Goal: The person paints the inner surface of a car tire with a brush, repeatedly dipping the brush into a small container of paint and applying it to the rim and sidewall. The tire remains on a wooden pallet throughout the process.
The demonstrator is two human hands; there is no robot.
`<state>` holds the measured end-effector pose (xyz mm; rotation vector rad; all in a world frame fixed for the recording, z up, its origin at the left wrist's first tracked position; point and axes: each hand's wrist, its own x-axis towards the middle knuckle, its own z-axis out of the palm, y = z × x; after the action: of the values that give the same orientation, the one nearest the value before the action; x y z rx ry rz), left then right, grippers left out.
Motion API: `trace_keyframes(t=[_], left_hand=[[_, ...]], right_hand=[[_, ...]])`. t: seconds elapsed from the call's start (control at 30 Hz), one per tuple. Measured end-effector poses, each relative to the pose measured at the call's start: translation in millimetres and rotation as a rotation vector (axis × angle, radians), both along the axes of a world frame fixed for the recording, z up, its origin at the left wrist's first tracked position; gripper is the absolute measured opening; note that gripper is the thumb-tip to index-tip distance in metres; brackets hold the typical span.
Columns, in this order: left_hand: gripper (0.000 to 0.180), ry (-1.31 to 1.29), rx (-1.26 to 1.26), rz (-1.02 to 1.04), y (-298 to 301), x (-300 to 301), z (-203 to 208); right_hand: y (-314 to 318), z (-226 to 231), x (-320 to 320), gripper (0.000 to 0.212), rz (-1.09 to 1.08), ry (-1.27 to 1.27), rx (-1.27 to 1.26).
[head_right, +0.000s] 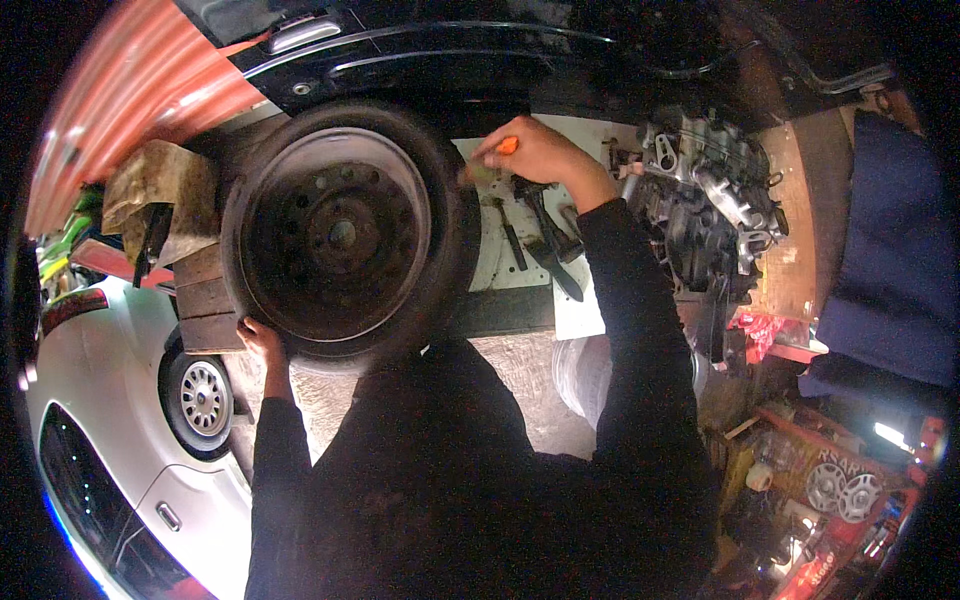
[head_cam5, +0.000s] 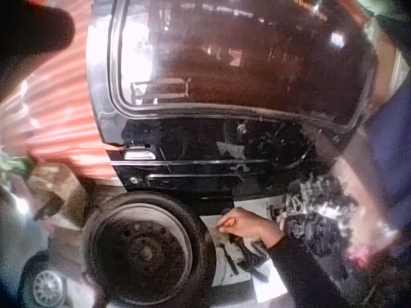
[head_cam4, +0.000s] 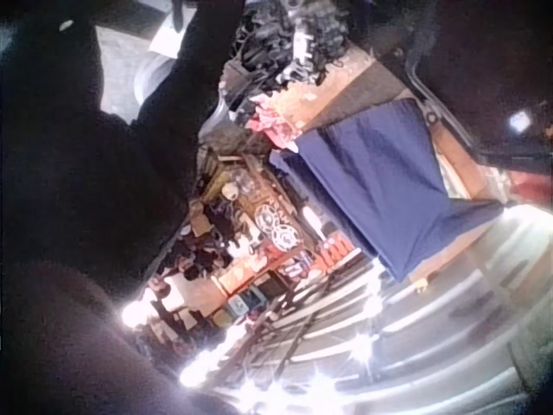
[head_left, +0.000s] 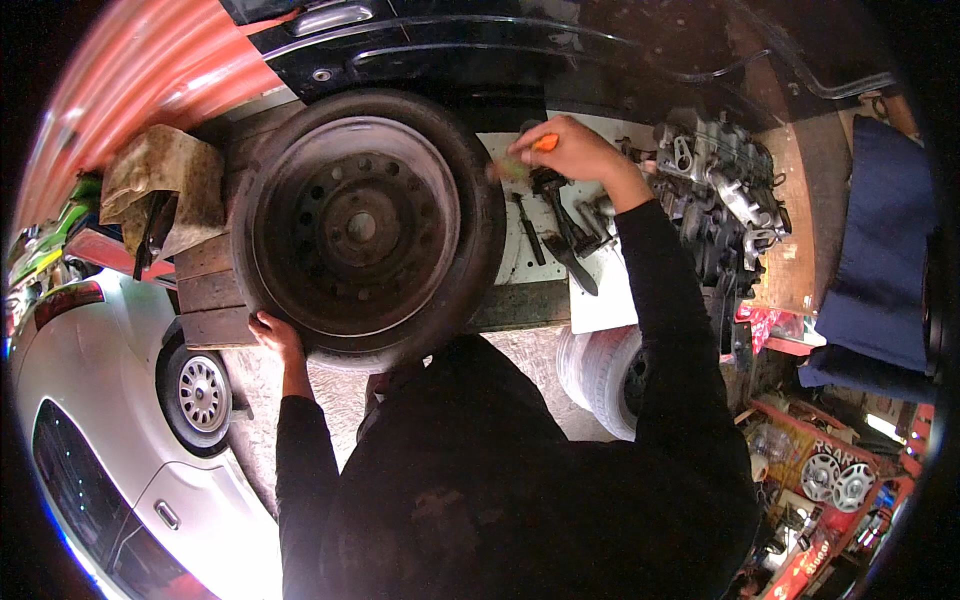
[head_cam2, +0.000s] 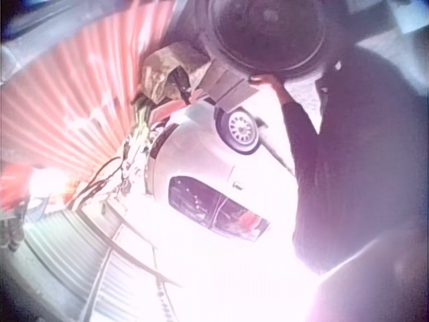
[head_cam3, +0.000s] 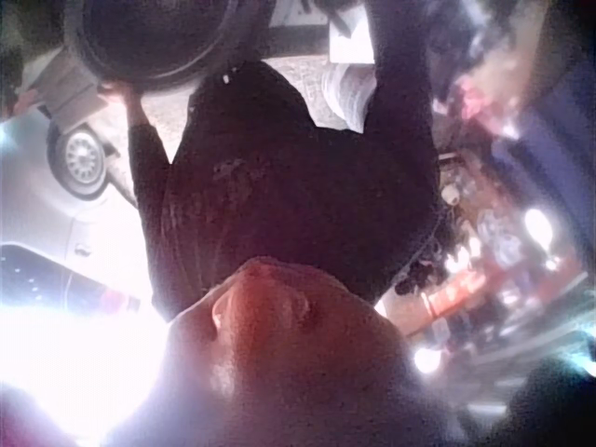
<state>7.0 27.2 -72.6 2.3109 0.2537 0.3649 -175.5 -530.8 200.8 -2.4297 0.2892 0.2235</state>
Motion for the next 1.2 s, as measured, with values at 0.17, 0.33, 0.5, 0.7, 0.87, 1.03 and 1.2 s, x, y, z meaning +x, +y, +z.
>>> trace_keyframes(t=[0.17, 0.33, 0.5, 0.7, 0.87, 1.03, 1.2], left_hand=[[0.053, 0.030, 0.001, 0.002, 0.5, 0.7, -0.1], [0.053, 0.044, 0.015, 0.012, 3.4, 2.2, -5.1], [0.053, 0.032, 0.035, 0.009, 6.8, 3.2, -7.5], [0.055, 0.036, -0.001, 0.002, -3.0, -3.1, -2.6], [0.056, 0.045, 0.005, -0.003, 1.9, -1.9, -3.9], [0.057, 0.030, 0.003, -0.003, -1.8, -3.2, -3.3], [0.057, 0.060, 0.029, 0.010, -6.7, -6.2, 0.6]], right_hand=[[-5.4, -25.2, -2.4, 0.021, -0.102, -0.226, 0.257], [4.8, -19.5, 6.0, 0.020, 0.002, -0.146, 0.068], [-0.2, -21.3, 19.3, 0.019, 0.086, -0.041, 0.265], [11.9, -13.6, 43.0, 0.022, -0.091, -0.225, 0.027], [-1.9, -15.1, 64.1, 0.022, 0.032, -0.093, 0.168], [-8.2, -10.8, 81.7, 0.021, 0.019, -0.301, 0.079], [-10.2, -11.1, 98.4, 0.019, 0.112, -0.100, 0.074]])
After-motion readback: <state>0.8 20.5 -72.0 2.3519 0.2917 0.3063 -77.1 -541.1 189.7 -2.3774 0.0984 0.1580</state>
